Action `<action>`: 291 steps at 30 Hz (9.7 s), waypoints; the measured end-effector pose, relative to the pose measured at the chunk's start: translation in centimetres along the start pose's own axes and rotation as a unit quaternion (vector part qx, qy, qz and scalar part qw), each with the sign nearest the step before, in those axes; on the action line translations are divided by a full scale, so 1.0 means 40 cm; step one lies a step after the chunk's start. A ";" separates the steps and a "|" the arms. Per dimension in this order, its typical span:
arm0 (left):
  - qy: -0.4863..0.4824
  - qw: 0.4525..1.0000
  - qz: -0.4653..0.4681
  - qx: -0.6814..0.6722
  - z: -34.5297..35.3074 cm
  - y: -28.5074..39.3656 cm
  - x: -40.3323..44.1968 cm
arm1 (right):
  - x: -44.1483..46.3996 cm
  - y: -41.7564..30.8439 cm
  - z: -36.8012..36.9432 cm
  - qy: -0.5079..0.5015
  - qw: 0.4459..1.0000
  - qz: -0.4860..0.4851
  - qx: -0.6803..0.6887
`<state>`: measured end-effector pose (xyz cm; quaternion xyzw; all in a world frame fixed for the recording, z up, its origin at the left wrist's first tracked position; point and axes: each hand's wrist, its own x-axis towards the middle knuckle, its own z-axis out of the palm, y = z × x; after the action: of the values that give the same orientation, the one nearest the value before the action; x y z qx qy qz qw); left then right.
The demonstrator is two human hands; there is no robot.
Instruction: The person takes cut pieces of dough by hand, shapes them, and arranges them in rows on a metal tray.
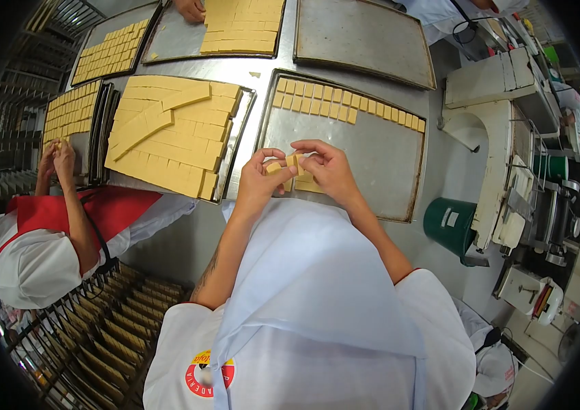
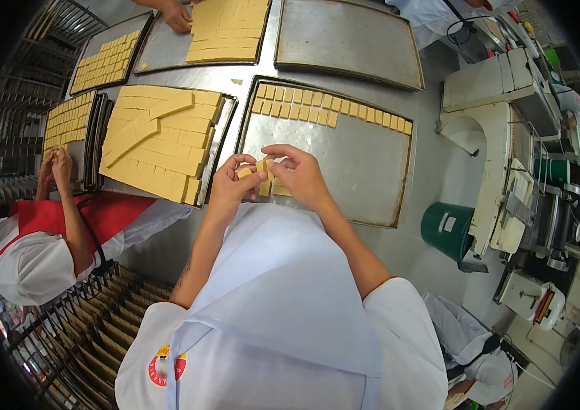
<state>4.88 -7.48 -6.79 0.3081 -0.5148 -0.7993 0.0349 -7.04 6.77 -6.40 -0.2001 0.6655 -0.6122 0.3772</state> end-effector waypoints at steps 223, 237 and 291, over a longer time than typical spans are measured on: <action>-0.031 0.978 0.034 0.203 -0.063 -0.057 -0.004 | -0.033 0.174 -0.529 0.215 0.845 -0.100 -0.480; -0.027 0.982 0.030 0.187 -0.059 -0.067 -0.002 | 0.023 0.164 -0.478 0.269 0.847 -0.052 -0.455; -0.021 0.849 0.123 0.513 -0.019 -0.141 0.010 | 0.133 0.066 -0.045 -0.005 0.991 0.008 -0.133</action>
<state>6.43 -5.60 -11.94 0.1993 -0.8859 -0.4169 -0.0414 -11.23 4.54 -10.38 -0.2460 0.7410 -0.5142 0.3550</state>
